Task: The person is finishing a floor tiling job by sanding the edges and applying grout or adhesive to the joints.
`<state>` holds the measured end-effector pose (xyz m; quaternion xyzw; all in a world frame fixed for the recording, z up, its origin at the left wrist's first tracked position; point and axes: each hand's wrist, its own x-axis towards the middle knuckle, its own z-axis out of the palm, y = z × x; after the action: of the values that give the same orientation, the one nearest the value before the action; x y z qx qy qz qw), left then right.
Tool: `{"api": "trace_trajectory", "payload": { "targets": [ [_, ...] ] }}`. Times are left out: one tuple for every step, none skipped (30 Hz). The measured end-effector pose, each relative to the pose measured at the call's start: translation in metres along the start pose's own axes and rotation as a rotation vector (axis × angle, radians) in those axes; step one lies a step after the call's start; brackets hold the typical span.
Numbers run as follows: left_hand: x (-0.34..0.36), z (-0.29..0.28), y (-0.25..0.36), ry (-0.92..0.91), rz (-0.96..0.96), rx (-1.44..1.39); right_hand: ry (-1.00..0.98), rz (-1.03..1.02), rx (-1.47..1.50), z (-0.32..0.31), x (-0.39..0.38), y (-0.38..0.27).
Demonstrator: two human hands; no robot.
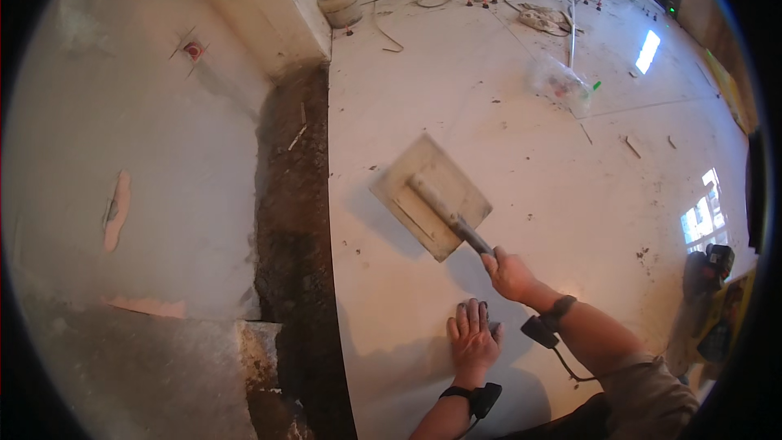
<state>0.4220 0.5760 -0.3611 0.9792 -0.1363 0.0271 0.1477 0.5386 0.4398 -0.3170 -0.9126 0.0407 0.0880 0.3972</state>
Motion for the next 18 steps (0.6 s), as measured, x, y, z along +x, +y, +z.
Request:
{"api": "trace_trajectory", "payload": {
  "targets": [
    [0.001,0.000,0.001,-0.024,-0.002,-0.020,-0.024,0.018,-0.053,0.014,0.009,0.014],
    [0.002,0.001,0.006,-0.019,0.007,-0.026,-0.182,0.092,-0.103,0.018,0.024,0.027],
    [0.000,0.003,0.001,-0.042,-0.010,-0.044,-0.180,0.083,-0.099,0.013,0.034,0.011],
    [0.000,0.005,-0.003,-0.066,-0.032,-0.065,-0.273,0.192,-0.006,0.001,0.042,-0.015],
    [-0.001,0.006,-0.003,-0.065,-0.049,-0.063,-0.379,0.304,0.081,-0.007,0.040,-0.029],
    [-0.002,0.005,-0.004,-0.049,-0.048,-0.044,-0.384,0.304,0.081,-0.007,0.033,-0.033],
    [-0.003,0.005,-0.006,-0.033,-0.048,-0.024,-0.231,0.133,0.081,-0.004,0.025,-0.035],
    [-0.003,0.006,-0.005,-0.036,-0.054,-0.022,-0.077,-0.037,0.082,0.000,0.018,-0.035],
    [-0.002,0.008,-0.004,-0.017,-0.039,-0.032,-0.075,-0.033,0.084,0.006,0.012,-0.031],
    [-0.002,0.008,-0.004,0.003,-0.024,-0.042,-0.070,-0.013,0.056,0.013,0.008,-0.025],
    [-0.003,0.007,-0.004,0.000,-0.021,-0.040,-0.065,0.006,0.028,0.019,0.008,-0.019],
    [-0.002,0.007,-0.001,-0.035,-0.026,-0.045,-0.054,0.014,0.027,0.020,0.015,-0.012],
    [0.001,0.006,-0.002,-0.069,-0.029,-0.047,-0.183,0.026,-0.024,0.023,0.028,-0.006],
    [0.003,0.005,-0.003,-0.069,-0.013,-0.048,-0.311,0.039,-0.074,0.023,0.036,-0.001],
    [0.006,0.005,-0.005,-0.057,-0.023,-0.053,-0.310,0.033,-0.076,0.021,0.042,-0.011],
    [0.002,0.005,-0.005,-0.054,-0.041,-0.058,-0.270,-0.025,-0.018,0.021,0.038,-0.028],
    [-0.001,0.006,-0.003,-0.057,-0.051,-0.057,-0.229,-0.082,0.041,0.019,0.031,-0.043],
    [-0.002,0.005,-0.004,-0.038,-0.049,-0.059,-0.169,-0.098,0.075,0.015,0.019,-0.053]
  ]
}}
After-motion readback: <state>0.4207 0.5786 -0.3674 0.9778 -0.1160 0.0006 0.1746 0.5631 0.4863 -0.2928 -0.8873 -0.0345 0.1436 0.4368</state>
